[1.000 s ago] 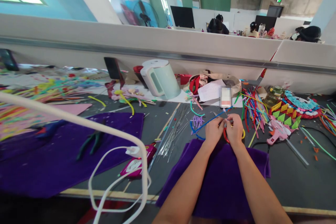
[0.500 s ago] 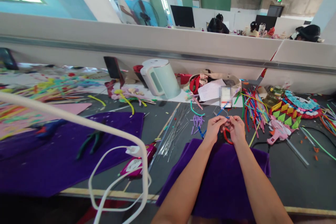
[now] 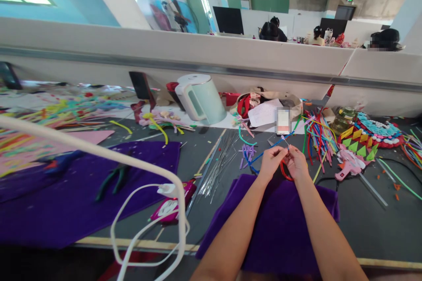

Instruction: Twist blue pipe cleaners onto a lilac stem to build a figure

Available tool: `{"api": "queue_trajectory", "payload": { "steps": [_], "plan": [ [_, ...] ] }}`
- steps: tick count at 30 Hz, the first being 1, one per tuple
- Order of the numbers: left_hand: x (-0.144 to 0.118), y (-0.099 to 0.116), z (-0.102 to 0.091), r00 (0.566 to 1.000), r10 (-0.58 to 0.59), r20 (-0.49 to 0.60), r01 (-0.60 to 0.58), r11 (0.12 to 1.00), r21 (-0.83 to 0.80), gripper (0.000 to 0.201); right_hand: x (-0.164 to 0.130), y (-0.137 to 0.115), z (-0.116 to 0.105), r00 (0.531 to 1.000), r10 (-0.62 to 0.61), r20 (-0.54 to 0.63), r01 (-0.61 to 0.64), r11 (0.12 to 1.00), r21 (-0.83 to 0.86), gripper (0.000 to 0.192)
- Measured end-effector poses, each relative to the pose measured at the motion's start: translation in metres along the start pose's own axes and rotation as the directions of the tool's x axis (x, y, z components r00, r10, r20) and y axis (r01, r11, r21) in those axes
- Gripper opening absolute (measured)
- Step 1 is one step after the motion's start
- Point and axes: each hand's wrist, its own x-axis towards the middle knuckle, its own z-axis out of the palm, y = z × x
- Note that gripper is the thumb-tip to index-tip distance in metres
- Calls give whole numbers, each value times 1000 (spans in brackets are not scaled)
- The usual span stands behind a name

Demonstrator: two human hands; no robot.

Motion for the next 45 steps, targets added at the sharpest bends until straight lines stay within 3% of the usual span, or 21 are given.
{"api": "queue_trajectory", "payload": {
  "steps": [6, 11, 16, 21, 24, 27, 31, 36, 45],
  "plan": [
    [1, -4, -1, 999, 40, 4, -40, 996, 84, 26, -5, -3, 5, 995, -97, -23, 92, 981, -169, 21],
    [1, -3, 0, 995, -96, 8, 96, 995, -40, 29, -5, -8, 4, 988, -130, 81, 147, 955, -259, 20],
    [2, -4, -1, 971, -220, 89, 233, 956, -178, 32, -4, -16, 2, 990, -77, 115, 110, 944, -312, 18],
    [4, -8, -4, 958, -249, 141, 271, 948, -166, 34, -5, -22, 2, 989, -47, 141, 89, 945, -313, 16],
    [4, -9, -4, 967, -229, 112, 242, 962, -125, 32, -7, -23, 3, 985, -79, 154, 132, 918, -375, 17],
    [4, -8, -4, 991, -134, 31, 134, 991, -11, 31, -9, -21, 6, 948, -240, 207, 313, 815, -488, 18],
    [3, -8, -5, 999, 47, -20, -41, 967, 251, 34, -12, -15, 8, 845, -459, 276, 517, 569, -640, 22],
    [0, -7, -5, 991, 130, -33, -101, 884, 455, 32, -13, -12, 6, 801, -496, 335, 536, 346, -770, 14],
    [-4, -5, -3, 990, 140, 6, -121, 836, 535, 32, -18, -16, 6, 768, -543, 338, 483, 145, -864, 18]
  ]
}}
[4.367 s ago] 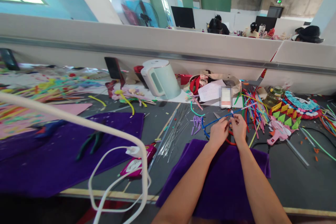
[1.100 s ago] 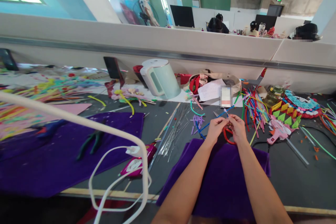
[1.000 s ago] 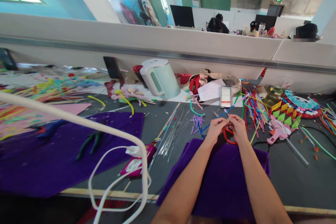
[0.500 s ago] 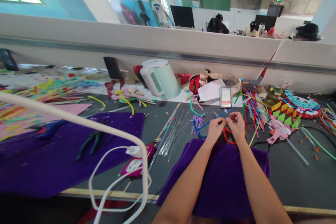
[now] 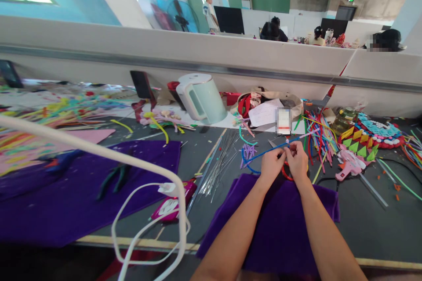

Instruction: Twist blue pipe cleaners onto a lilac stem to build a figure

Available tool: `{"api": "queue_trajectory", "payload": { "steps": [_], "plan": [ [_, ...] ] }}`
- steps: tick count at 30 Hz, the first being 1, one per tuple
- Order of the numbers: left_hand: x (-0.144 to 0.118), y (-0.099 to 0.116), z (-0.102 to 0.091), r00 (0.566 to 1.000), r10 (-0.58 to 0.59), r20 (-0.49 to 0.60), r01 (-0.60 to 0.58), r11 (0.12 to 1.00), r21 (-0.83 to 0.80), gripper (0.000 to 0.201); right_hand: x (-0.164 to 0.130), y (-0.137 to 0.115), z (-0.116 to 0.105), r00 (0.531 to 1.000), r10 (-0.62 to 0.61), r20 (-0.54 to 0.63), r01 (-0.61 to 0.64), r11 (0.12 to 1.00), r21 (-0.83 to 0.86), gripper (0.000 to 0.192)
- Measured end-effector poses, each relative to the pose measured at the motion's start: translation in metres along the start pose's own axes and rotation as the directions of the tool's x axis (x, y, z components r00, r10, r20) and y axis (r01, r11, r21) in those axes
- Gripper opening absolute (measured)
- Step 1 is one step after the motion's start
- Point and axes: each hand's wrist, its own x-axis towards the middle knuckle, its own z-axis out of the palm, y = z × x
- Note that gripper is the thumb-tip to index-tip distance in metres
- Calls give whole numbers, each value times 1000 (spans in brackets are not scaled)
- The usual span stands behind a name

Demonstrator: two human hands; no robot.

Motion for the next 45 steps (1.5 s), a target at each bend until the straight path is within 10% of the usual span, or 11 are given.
{"api": "queue_trajectory", "payload": {
  "steps": [16, 24, 30, 35, 45],
  "plan": [
    [3, -8, 6, 999, -43, -13, 42, 999, -25, 31, -2, 7, 5, 977, -186, -102, 164, 968, -192, 12],
    [7, -11, 0, 989, -151, 5, 143, 926, -349, 25, -7, -4, 7, 960, -280, -12, 278, 957, -85, 17],
    [8, -3, -5, 961, -264, 87, 263, 759, -596, 27, -4, 5, 15, 996, 50, -70, -34, 976, 215, 17],
    [6, 1, -4, 947, -297, 118, 297, 678, -673, 29, -1, 8, 22, 942, 323, 94, -309, 720, 621, 21],
    [4, 6, -3, 949, -286, 133, 305, 724, -618, 30, 3, 7, 17, 904, 402, 148, -368, 555, 746, 26]
  ]
}}
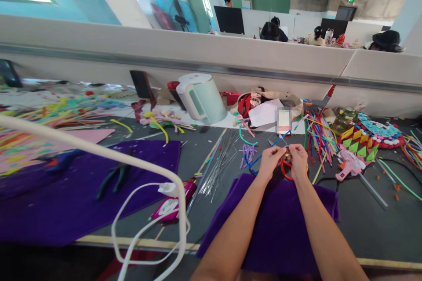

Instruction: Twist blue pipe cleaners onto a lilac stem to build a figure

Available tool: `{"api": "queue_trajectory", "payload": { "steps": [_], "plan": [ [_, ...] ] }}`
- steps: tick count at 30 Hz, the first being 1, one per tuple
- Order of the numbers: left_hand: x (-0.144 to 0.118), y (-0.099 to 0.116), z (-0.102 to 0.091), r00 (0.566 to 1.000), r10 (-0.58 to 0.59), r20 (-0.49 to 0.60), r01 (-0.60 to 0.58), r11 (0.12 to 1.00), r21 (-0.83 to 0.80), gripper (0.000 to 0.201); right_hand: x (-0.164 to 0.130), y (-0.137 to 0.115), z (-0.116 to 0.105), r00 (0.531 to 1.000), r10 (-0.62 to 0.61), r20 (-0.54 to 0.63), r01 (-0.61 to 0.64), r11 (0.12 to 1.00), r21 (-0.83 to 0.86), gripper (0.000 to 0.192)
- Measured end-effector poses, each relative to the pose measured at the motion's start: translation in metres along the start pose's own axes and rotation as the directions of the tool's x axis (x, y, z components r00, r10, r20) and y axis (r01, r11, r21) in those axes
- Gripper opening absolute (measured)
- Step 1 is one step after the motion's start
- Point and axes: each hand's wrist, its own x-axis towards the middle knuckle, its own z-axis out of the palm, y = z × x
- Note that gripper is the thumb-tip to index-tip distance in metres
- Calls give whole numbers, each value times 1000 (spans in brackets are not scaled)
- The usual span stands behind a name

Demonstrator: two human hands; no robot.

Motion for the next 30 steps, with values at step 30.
{"api": "queue_trajectory", "payload": {
  "steps": [30],
  "plan": [
    [0, -3, 2, 995, 71, 75, -76, 994, 72, 23, 1, 6, -2, 991, 131, -7, -131, 991, 10, 29]
  ]
}}
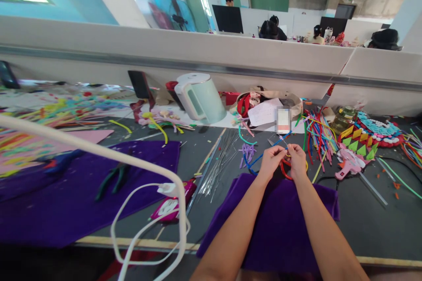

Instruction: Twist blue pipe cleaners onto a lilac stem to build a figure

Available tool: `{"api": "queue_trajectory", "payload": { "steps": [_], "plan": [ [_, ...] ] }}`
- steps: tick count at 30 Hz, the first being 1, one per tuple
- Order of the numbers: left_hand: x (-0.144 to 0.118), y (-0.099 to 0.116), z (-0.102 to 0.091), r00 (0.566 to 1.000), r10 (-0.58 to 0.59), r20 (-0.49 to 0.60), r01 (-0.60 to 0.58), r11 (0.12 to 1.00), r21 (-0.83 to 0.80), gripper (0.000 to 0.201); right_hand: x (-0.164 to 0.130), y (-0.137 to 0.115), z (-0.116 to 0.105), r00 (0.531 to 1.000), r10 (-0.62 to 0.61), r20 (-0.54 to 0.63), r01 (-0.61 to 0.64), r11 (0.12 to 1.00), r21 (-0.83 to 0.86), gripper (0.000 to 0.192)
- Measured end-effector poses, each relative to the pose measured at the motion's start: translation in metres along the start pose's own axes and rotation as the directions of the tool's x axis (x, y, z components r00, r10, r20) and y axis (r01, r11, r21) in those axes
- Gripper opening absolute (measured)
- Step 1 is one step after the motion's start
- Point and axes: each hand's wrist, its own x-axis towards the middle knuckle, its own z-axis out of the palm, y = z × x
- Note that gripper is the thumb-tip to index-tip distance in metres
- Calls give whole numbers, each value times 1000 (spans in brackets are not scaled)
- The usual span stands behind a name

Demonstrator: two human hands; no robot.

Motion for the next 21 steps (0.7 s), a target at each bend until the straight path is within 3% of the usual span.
{"api": "queue_trajectory", "payload": {
  "steps": [4, 7, 13, 21],
  "plan": [
    [2, -3, 0, 999, 54, -1, -53, 995, 81, 20, 1, 1, -1, 983, -185, -18, 178, 963, -204, 22],
    [3, -5, -1, 998, 56, -2, -56, 993, 100, 19, 1, 0, -3, 970, -243, 23, 239, 928, -286, 19],
    [4, -6, -3, 999, 34, 2, -34, 998, 60, 20, -2, -8, -2, 977, -170, 125, 196, 952, -237, 19],
    [6, -9, -3, 1000, 15, 1, -15, 996, 89, 21, -1, -9, -2, 989, -33, 146, 46, 995, -86, 20]
  ]
}}
